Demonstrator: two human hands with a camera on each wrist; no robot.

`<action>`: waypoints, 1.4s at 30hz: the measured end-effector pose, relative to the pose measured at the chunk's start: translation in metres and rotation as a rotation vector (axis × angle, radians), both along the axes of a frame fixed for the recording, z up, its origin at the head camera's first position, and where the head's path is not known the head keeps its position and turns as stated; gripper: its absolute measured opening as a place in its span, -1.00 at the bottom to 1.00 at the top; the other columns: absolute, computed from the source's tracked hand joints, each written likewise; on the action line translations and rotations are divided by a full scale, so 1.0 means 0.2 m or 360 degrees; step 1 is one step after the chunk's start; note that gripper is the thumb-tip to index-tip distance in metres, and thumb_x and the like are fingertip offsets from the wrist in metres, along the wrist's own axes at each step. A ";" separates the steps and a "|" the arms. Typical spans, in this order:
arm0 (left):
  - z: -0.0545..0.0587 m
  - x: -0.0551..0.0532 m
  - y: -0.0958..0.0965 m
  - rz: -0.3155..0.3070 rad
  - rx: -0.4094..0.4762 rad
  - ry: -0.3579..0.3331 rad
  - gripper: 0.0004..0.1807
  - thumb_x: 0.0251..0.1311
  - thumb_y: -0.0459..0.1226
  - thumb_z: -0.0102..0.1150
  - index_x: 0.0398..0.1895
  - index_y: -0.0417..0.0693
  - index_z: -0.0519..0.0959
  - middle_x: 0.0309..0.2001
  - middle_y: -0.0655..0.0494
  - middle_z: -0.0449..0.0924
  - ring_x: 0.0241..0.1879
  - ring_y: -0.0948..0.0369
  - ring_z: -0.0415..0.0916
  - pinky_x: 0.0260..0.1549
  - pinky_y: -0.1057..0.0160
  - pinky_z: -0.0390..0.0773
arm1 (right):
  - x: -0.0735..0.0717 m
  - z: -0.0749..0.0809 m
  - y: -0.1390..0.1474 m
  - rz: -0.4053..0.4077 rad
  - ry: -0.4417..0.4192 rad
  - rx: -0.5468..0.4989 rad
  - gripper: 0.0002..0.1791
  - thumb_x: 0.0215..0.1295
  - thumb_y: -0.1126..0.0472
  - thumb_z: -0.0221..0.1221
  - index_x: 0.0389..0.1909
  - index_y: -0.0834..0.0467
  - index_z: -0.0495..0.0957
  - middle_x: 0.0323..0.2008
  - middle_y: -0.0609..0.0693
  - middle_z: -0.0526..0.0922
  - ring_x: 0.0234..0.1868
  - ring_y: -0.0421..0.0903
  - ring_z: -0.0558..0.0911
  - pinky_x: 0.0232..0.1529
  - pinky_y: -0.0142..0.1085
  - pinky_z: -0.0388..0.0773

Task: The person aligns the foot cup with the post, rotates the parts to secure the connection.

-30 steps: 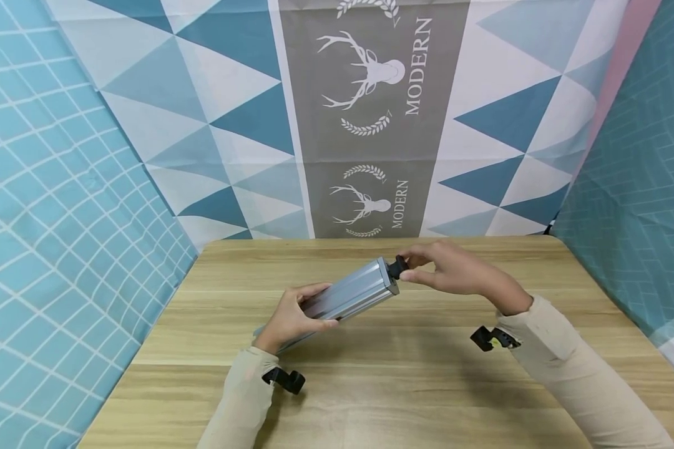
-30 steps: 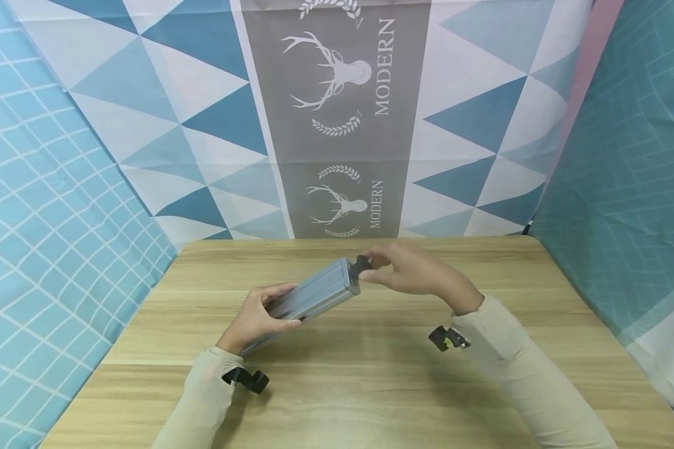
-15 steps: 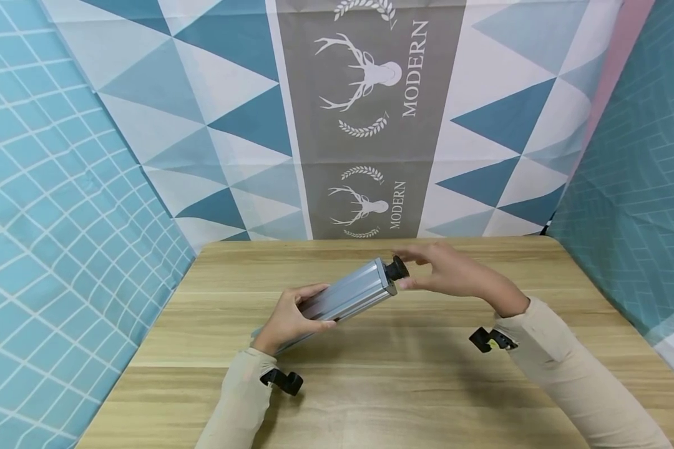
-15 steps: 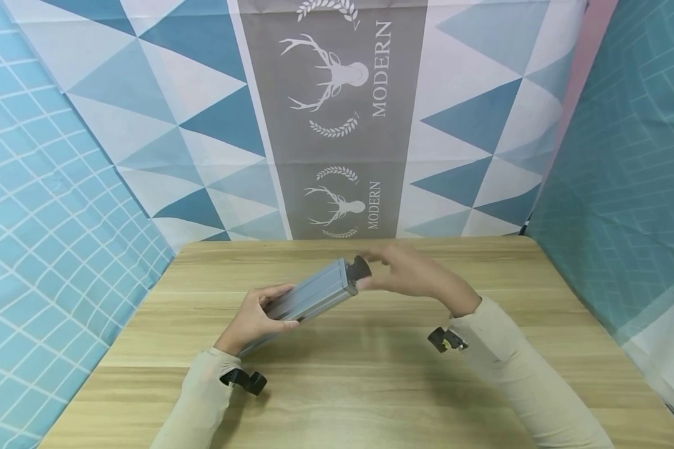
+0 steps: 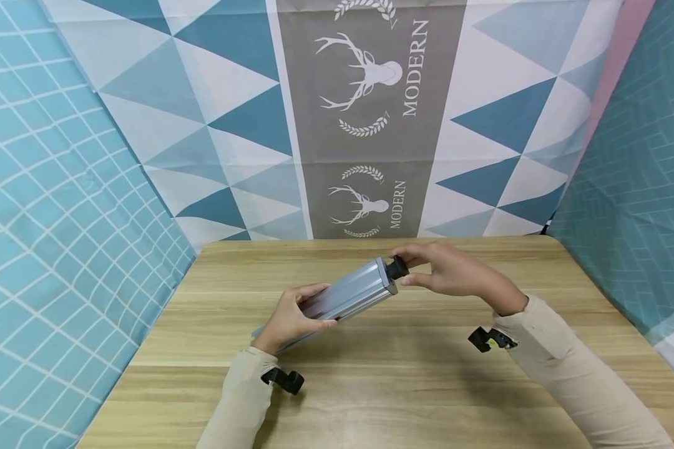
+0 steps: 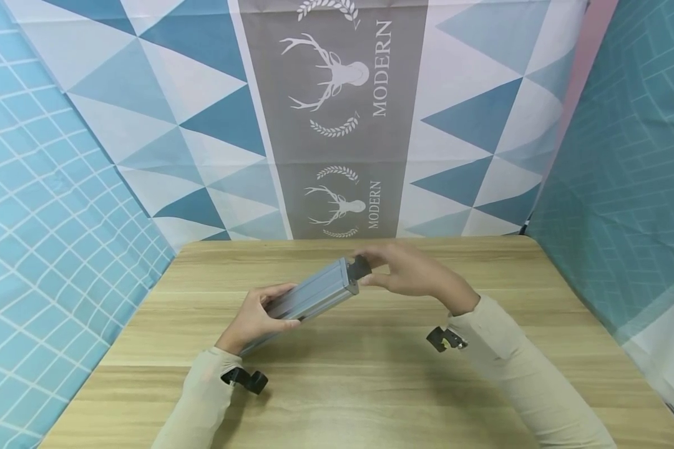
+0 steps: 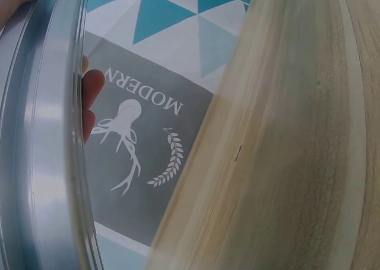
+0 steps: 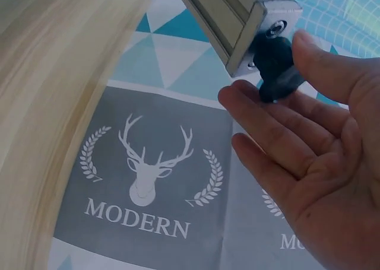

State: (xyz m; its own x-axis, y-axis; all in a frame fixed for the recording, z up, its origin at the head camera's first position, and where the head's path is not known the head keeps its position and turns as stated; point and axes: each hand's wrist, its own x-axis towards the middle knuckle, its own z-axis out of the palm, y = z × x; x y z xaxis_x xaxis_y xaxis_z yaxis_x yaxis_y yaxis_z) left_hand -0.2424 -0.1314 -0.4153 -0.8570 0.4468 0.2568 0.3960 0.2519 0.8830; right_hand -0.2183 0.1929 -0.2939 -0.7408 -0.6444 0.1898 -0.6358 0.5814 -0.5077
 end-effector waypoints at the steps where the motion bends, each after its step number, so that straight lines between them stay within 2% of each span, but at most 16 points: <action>1: 0.00 0.00 0.00 -0.0003 0.0000 0.0001 -0.27 -0.21 -0.19 0.57 0.17 0.06 0.56 0.15 0.05 0.55 0.07 0.14 0.52 -0.02 0.24 0.48 | 0.00 -0.01 0.00 -0.0018 0.0002 0.0000 -0.49 0.23 0.24 0.28 0.21 0.22 0.45 -0.02 0.04 0.66 0.00 -0.05 0.65 -0.03 -0.11 0.55; 6: 0.00 0.00 0.00 -0.0018 0.0002 0.0005 -0.27 -0.21 -0.18 0.57 0.18 0.06 0.56 0.16 0.06 0.54 0.08 0.14 0.51 -0.02 0.24 0.48 | 0.00 -0.02 -0.01 -0.0099 0.0016 0.0003 -0.55 0.28 0.18 0.24 0.14 0.29 0.49 -0.09 0.07 0.69 -0.08 -0.03 0.68 -0.06 -0.08 0.56; 13: 0.00 0.00 0.01 -0.0015 0.0016 -0.0002 -0.27 -0.20 -0.20 0.57 0.18 0.04 0.55 0.15 0.03 0.55 0.07 0.14 0.52 -0.02 0.25 0.48 | 0.01 -0.02 -0.01 -0.0179 -0.0032 -0.0001 -0.55 0.32 0.10 0.20 0.12 0.30 0.50 -0.11 0.09 0.69 -0.09 -0.02 0.68 -0.06 -0.04 0.56; 17: -0.01 -0.01 0.01 -0.0013 0.0018 -0.0004 -0.27 -0.19 -0.23 0.56 0.18 -0.01 0.55 0.15 -0.01 0.54 0.07 0.11 0.52 -0.03 0.27 0.48 | 0.00 -0.03 -0.01 -0.0187 -0.0061 -0.0040 -0.53 0.31 0.08 0.21 0.13 0.27 0.50 -0.08 0.10 0.68 -0.05 0.01 0.66 -0.02 0.00 0.54; 24: -0.03 -0.02 0.04 -0.0076 -0.0022 0.0011 -0.27 -0.20 -0.22 0.57 0.17 -0.09 0.55 0.14 -0.03 0.55 0.04 0.12 0.55 -0.04 0.28 0.49 | -0.01 -0.10 0.06 -0.0153 -0.0132 -0.0067 -0.48 0.28 0.05 0.23 0.20 0.21 0.48 -0.02 0.07 0.67 0.02 0.02 0.64 -0.01 0.05 0.51; 32: -0.05 -0.06 0.10 -0.0111 -0.0178 0.0045 -0.28 -0.28 -0.13 0.60 0.11 0.02 0.60 0.06 0.09 0.61 -0.15 0.24 0.60 -0.16 0.26 0.54 | -0.02 -0.23 0.15 -0.0190 -0.0217 -0.0061 -0.42 0.26 0.02 0.25 0.24 0.20 0.45 0.02 0.07 0.65 0.06 0.03 0.62 0.05 0.05 0.48; 38: -0.08 -0.08 0.14 -0.0231 -0.0367 0.0023 -0.22 -0.30 -0.08 0.60 0.14 -0.06 0.58 0.02 0.10 0.64 -0.19 0.30 0.58 -0.19 0.29 0.54 | -0.01 -0.35 0.24 -0.0135 -0.0256 -0.0081 -0.44 0.37 0.03 0.14 0.29 0.22 0.39 0.15 0.15 0.55 0.15 0.11 0.54 0.08 0.07 0.44; 42: -0.10 -0.09 0.17 -0.0294 -0.0491 0.0043 -0.14 -0.32 -0.01 0.60 0.17 -0.13 0.55 0.06 0.08 0.62 -0.13 0.33 0.56 -0.14 0.31 0.52 | 0.01 -0.41 0.30 -0.0174 -0.0278 -0.0087 -0.48 0.44 0.02 0.04 0.31 0.18 0.37 0.15 0.15 0.55 0.16 0.11 0.53 0.10 0.09 0.41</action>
